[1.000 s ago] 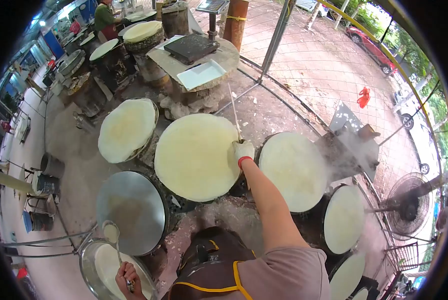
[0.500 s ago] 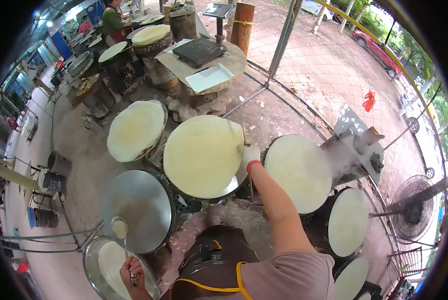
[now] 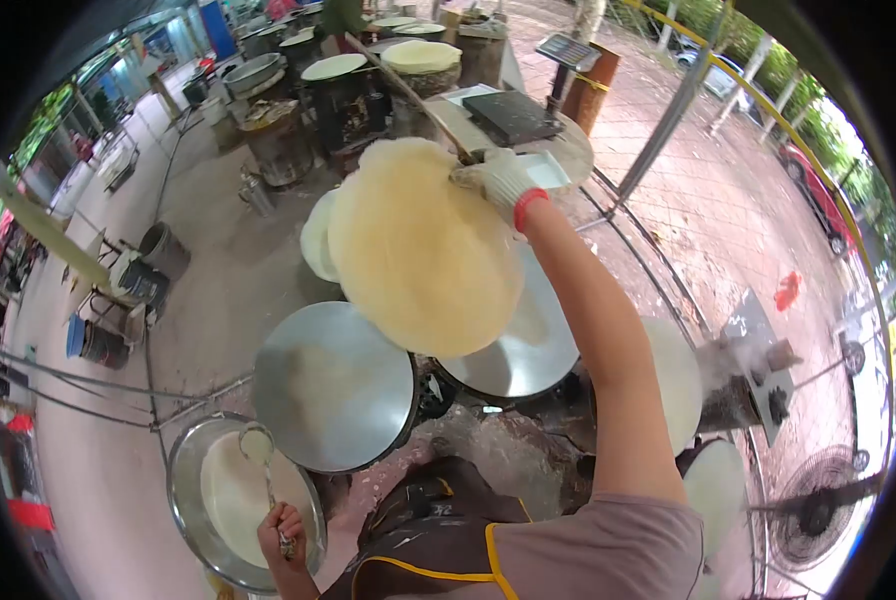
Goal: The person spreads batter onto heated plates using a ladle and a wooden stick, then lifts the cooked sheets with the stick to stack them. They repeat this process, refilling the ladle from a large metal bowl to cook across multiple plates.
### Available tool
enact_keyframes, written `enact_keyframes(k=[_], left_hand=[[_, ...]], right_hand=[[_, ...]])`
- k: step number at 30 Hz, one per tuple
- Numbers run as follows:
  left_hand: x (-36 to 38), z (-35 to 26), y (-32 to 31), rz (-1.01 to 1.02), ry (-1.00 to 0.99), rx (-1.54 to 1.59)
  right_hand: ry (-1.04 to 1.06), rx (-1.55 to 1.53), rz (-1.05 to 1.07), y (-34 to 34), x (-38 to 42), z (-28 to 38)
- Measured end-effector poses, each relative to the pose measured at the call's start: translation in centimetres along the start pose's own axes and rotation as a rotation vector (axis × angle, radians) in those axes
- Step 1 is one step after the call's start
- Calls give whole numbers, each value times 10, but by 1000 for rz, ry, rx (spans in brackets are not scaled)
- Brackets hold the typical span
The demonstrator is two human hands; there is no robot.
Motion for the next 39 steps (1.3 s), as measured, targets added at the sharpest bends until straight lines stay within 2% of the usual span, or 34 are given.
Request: enact_keyframes(k=[1, 4, 7, 10, 12, 13, 16, 19, 22, 25, 26, 28, 30, 32, 35, 36, 38, 39], left_hand=[[1, 0, 2, 14, -13, 20], [6, 4, 2, -122, -115, 9], [6, 11, 9, -205, -223, 1], [-2, 13, 35, -164, -327, -1], [-2, 16, 18, -198, -320, -7], [0, 17, 13, -219, -316, -10], [1, -3, 49, -110, -117, -75], [1, 18, 22, -296, -352, -49], [7, 20, -7, -353, -357, -95], [11, 18, -10, -446, -432, -147], [13, 16, -3, -405, -449, -174], [20, 11, 18, -382, -490, -192], [25, 1, 34, -411, -512, -142], [31, -14, 55, -463, -522, -104], [39, -41, 116, -570, -548, -213], [40, -53, 137, -606, -551, -272], [38, -77, 175, -694, -459, -352], [38, -87, 197, -739, -410, -390]], right_hand=[[18, 96, 7, -9, -12, 11], [-45, 347, 58, -58, -118, -15], [331, 475, -35, -72, -131, 42], [714, 352, -50, -91, -108, 58], [726, 538, 15, -130, -103, 29], [656, 604, 58, -155, -98, 5], [465, 734, 129, -232, -95, -82], [295, 744, 199, -278, -94, -136], [255, 721, 255, -296, -86, -153], [249, 667, 309, -288, -75, -142], [295, 603, 305, -289, -73, -149], [350, 459, 303, -281, -44, -126], [286, 495, 436, -283, -1, -88], [207, 259, 608, -300, 52, -68], [16, 233, 911, -333, 159, -25], [42, 108, 1018, -353, 195, -37], [108, 158, 1233, -397, 258, -53], [143, 345, 1347, -417, 287, -55]])
Point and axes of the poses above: each hand's wrist, its own x-axis away from the middle knuckle, its own y-axis out of the back of the hand, z = x × y, the point moved 1 cm from there along -x, towards the middle knuckle, and after that the axes turned 6 degrees about -y, right-handed, at the moved point
